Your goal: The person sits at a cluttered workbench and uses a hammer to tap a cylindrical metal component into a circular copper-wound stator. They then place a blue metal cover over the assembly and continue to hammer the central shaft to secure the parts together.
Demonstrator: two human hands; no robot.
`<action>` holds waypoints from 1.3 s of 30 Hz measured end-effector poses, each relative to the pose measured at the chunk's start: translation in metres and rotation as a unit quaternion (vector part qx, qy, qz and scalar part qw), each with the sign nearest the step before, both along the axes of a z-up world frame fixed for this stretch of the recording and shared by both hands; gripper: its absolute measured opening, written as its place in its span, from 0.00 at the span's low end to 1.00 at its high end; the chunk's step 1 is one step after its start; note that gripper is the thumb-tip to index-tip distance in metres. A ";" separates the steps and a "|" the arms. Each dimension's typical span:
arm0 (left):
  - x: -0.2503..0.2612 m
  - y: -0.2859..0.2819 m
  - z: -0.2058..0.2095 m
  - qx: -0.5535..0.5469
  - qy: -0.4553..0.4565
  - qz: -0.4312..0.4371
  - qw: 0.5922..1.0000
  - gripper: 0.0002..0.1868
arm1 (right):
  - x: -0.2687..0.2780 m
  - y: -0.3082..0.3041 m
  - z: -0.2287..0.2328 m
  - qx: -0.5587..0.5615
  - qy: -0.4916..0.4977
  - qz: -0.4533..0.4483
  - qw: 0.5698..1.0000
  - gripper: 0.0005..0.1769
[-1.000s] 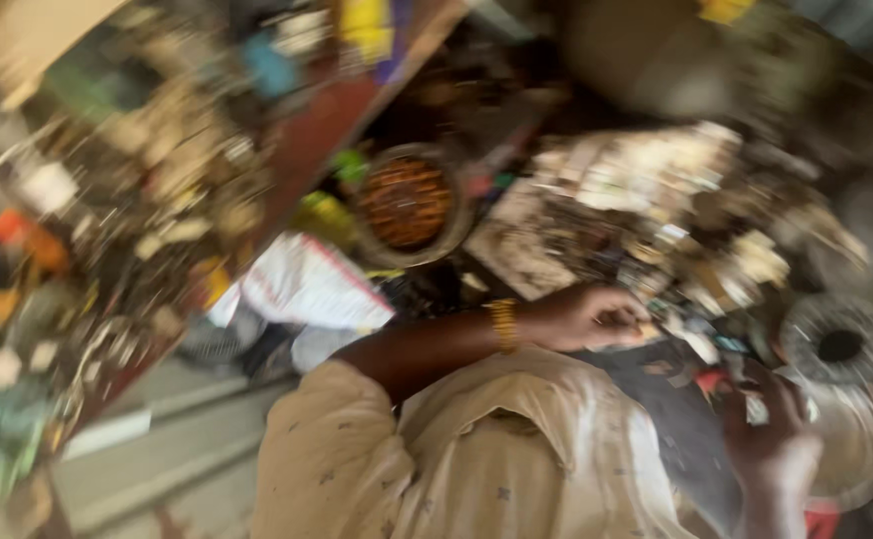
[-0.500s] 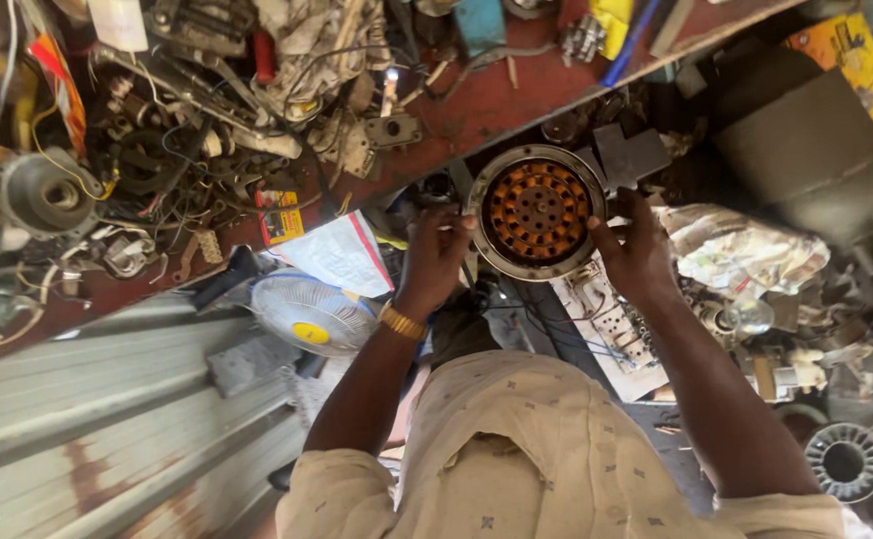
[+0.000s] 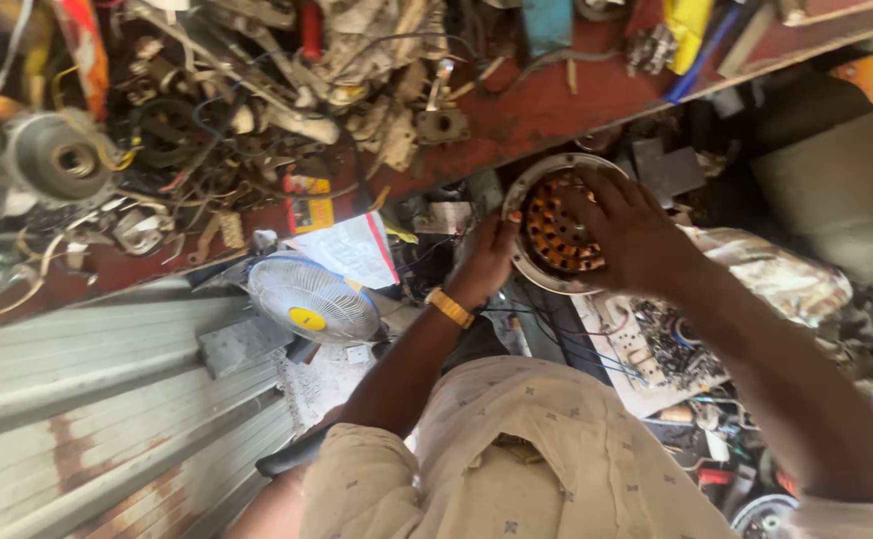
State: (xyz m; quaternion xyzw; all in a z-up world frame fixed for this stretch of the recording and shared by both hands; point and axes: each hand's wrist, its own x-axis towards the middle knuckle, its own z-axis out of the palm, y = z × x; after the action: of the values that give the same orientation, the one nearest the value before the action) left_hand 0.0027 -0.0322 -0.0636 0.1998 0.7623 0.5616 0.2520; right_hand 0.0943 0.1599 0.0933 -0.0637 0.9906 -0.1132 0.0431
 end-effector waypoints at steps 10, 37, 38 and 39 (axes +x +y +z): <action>-0.001 0.000 0.019 0.101 -0.058 -0.007 0.993 0.31 | -0.067 -0.037 0.037 0.210 -0.313 -0.102 0.921 0.58; -0.010 -0.039 0.006 -0.106 0.441 -0.225 0.862 0.29 | 0.614 -0.093 -0.121 -0.059 -0.129 -0.806 0.575 0.20; -0.006 -0.035 0.007 -0.113 0.436 -0.213 0.867 0.25 | 0.627 -0.106 -0.137 -0.068 -0.130 -0.829 0.539 0.20; -0.006 -0.027 0.008 -0.053 0.260 -0.201 0.943 0.28 | 0.637 -0.119 -0.150 -0.077 -0.130 -0.851 0.502 0.21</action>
State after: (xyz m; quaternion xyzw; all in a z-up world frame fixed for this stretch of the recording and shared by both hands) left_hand -0.0032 -0.0591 -0.0560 0.4745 0.7741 0.3863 0.1627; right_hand 0.7313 0.0414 -0.0565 0.8229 0.5375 -0.1776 0.0494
